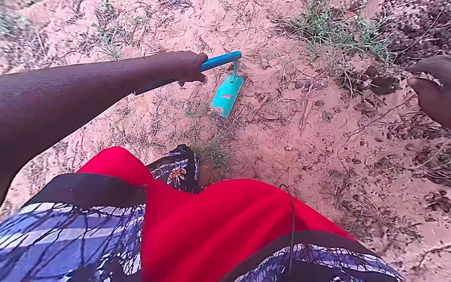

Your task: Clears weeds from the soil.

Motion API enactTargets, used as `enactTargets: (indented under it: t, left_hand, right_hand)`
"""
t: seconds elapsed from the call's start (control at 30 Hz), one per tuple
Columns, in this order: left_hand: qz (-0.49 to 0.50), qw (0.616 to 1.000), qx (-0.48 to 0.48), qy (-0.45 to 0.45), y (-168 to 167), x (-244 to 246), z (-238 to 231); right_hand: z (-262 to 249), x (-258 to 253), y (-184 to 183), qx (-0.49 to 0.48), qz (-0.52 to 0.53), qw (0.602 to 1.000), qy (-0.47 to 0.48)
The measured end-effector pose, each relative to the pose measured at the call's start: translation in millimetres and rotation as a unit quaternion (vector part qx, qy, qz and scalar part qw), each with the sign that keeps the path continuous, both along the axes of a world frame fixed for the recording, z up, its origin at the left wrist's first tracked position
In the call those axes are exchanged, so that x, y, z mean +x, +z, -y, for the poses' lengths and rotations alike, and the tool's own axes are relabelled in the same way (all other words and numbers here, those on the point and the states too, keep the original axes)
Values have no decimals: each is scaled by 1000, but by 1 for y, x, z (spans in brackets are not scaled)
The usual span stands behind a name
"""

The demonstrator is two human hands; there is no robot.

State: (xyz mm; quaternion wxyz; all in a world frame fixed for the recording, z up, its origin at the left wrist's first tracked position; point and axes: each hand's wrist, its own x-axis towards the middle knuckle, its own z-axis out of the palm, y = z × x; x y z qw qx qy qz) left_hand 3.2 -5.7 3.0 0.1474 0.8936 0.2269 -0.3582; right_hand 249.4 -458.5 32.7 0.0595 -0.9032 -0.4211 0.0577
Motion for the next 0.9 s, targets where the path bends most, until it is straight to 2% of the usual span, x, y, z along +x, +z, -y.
enactTargets:
  t: [0.07,0.13,0.2,0.3,0.4,0.47,0.53,0.67,0.9]
  left_hand:
    - [-3,1000,12,-8,2,2,4]
    - [2,1000,13,-6,1,0,2]
    - [18,1000,3,11,1,-1,2]
    - [31,999,4,38,8,-7,-2]
    - [32,999,7,37,18,-9,-13]
    - [44,998,9,43,23,-10,-20]
    - [60,997,15,55,22,-13,-26]
    - [58,996,32,65,22,-13,-31]
    - [8,993,105,-50,18,11,-23]
  right_hand:
    - [-70,-44,-50,-39,-52,988,138]
    - [-127,-78,-104,-110,-109,967,200]
    - [-170,-105,-138,-158,-151,963,156]
    - [-198,-108,-172,-133,-166,977,10]
    - [-190,-96,-218,-68,-139,988,19]
    - [-186,-90,-223,-62,-132,988,46]
    - [-184,-90,-218,-57,-152,986,32]
    - [-184,-89,-216,-40,-223,971,-76]
    - [-183,-104,-202,56,-236,935,-259]
